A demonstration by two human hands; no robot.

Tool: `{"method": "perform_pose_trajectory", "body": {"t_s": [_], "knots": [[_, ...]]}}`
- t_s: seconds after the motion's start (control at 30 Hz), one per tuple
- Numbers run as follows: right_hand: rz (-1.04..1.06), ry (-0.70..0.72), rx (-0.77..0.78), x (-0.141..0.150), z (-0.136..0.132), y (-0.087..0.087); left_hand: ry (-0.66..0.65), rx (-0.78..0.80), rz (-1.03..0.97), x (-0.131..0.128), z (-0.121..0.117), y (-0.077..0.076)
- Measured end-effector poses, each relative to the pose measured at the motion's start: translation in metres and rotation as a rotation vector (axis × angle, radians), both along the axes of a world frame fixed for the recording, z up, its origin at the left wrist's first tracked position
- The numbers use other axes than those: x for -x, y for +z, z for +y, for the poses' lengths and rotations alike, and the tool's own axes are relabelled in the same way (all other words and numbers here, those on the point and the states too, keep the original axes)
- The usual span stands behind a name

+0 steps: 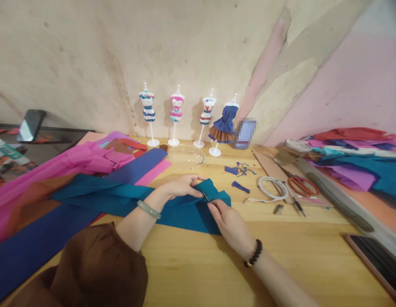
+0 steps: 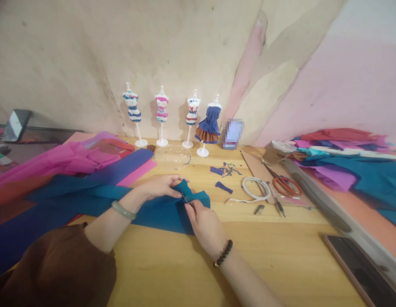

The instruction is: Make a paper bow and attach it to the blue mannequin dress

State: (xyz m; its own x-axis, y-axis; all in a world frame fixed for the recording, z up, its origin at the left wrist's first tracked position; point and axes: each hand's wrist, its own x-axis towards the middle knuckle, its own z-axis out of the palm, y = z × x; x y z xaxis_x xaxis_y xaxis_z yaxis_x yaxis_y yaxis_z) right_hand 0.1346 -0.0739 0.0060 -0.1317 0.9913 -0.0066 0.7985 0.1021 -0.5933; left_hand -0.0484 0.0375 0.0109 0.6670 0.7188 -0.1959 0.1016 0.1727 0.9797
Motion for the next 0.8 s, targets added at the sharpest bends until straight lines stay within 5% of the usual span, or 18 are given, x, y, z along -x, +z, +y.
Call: {"method": "perform_pose_trajectory", "body": {"t_s": [0.57, 0.8], "knots": [[0.021, 0.0, 0.019, -0.0003, 0.0, -0.0013, -0.005, 0.042, 0.004, -0.0011, -0.0022, 0.004], [0.01, -0.002, 0.006, 0.0007, 0.0021, -0.001, -0.015, -0.081, 0.143, -0.0013, -0.0018, 0.0045]]}}
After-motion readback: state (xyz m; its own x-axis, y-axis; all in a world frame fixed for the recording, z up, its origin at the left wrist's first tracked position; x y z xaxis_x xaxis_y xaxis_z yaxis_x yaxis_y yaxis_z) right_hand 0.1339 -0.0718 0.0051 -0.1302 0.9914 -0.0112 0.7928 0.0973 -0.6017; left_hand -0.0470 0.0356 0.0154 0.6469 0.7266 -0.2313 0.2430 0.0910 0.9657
